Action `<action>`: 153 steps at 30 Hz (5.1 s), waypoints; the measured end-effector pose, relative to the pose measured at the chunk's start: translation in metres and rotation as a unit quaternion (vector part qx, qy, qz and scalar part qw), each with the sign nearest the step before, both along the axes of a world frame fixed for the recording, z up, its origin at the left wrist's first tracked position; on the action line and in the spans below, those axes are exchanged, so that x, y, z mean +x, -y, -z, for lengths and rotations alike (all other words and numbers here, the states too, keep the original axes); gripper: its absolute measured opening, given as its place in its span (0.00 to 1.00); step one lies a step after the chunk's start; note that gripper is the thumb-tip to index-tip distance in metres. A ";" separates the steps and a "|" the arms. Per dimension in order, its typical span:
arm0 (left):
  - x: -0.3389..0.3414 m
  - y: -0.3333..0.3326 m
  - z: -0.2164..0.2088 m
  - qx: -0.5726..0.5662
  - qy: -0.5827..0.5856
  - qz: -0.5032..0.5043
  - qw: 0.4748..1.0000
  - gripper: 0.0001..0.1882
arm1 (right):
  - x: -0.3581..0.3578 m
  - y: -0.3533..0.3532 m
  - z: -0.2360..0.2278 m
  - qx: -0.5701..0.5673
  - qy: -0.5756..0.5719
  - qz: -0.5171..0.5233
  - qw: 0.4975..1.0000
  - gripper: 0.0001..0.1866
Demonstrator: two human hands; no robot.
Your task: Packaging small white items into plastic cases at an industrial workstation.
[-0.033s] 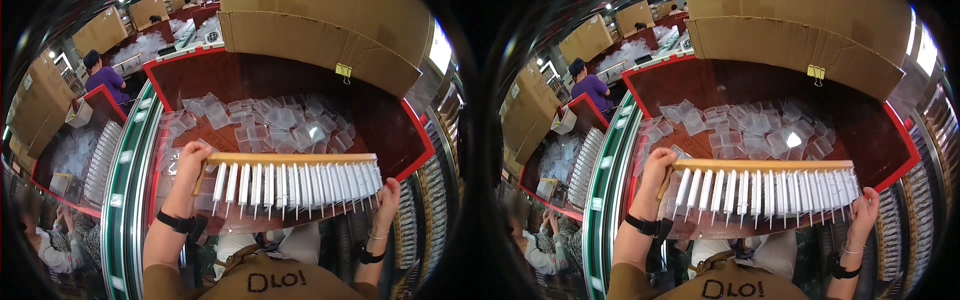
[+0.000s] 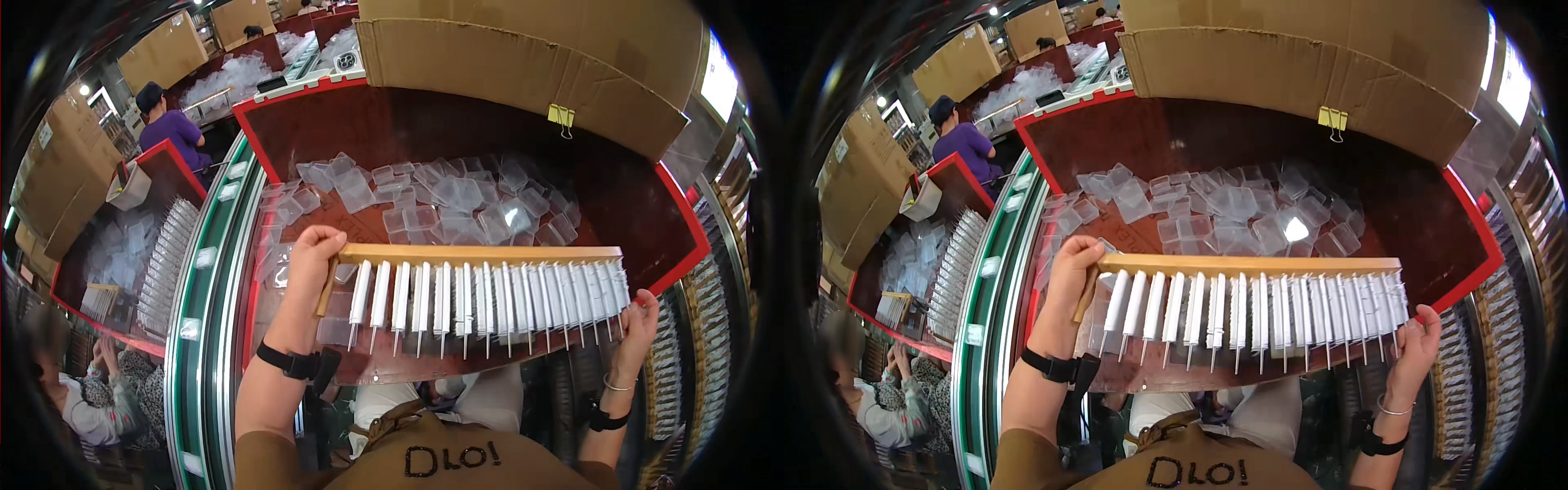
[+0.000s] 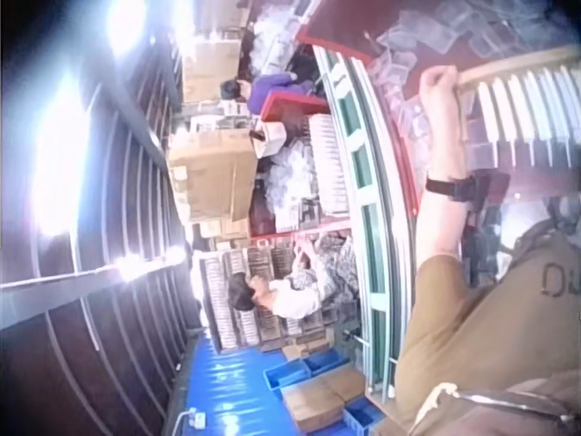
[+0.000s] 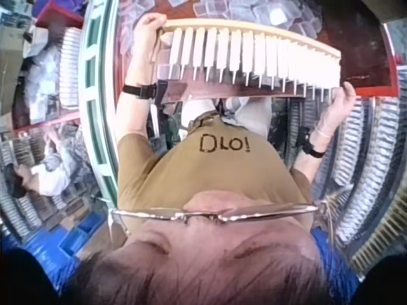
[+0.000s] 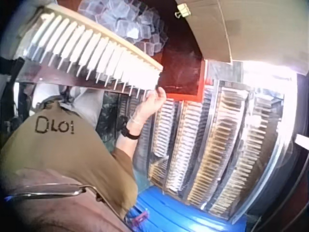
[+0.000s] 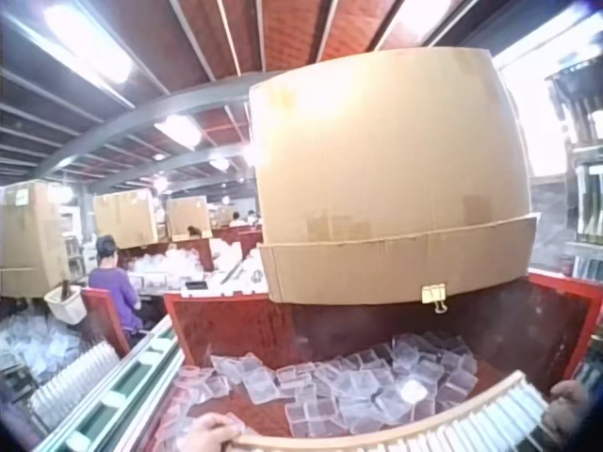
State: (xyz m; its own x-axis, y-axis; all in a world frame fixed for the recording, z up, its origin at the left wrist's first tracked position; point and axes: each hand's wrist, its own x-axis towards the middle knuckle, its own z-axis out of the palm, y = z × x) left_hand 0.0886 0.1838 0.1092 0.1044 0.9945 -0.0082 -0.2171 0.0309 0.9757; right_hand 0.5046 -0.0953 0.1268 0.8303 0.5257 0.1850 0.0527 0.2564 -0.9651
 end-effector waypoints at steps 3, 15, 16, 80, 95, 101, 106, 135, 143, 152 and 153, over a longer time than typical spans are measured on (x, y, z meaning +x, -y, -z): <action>0.023 -0.003 0.000 -0.005 0.096 0.002 0.995 0.05 | 0.018 -0.002 0.017 0.013 0.010 0.019 1.000 0.11; 0.020 -0.011 0.038 -0.078 0.101 0.027 0.991 0.04 | 0.037 -0.003 0.038 -0.055 0.062 -0.026 0.996 0.10; 0.022 -0.011 0.038 -0.062 0.072 0.028 0.995 0.04 | 0.037 -0.005 0.039 -0.070 0.052 -0.018 0.996 0.10; -0.175 0.037 0.002 -0.082 -0.395 -0.060 0.913 0.29 | -0.112 -0.174 0.059 -0.022 -0.253 -0.436 0.863 0.42; -0.183 0.033 0.030 -0.037 -0.338 -0.139 0.930 0.25 | 0.070 -0.237 0.110 -0.501 0.145 0.049 0.852 0.44; -0.174 0.037 0.030 -0.065 -0.304 -0.165 0.936 0.26 | -0.009 -0.308 0.135 -0.420 0.294 -0.303 0.803 0.42; -0.186 0.042 0.029 -0.082 -0.366 -0.179 0.909 0.26 | 0.004 -0.319 0.061 -0.066 0.336 -0.157 0.926 0.30; -0.175 0.031 0.036 -0.056 -0.399 -0.185 0.896 0.30 | 0.082 -0.295 -0.056 0.357 -0.231 -0.236 0.874 0.27; -0.188 0.031 0.040 -0.045 -0.404 -0.179 0.896 0.27 | 0.120 -0.275 0.033 0.096 0.058 -0.009 0.994 0.25; -0.157 0.024 0.027 -0.051 -0.385 -0.171 0.906 0.28 | 0.151 -0.344 0.199 -0.403 0.368 0.082 0.834 0.37; -0.155 0.028 0.023 -0.051 -0.387 -0.175 0.904 0.28 | 0.107 -0.363 0.174 -0.433 0.291 0.032 0.852 0.37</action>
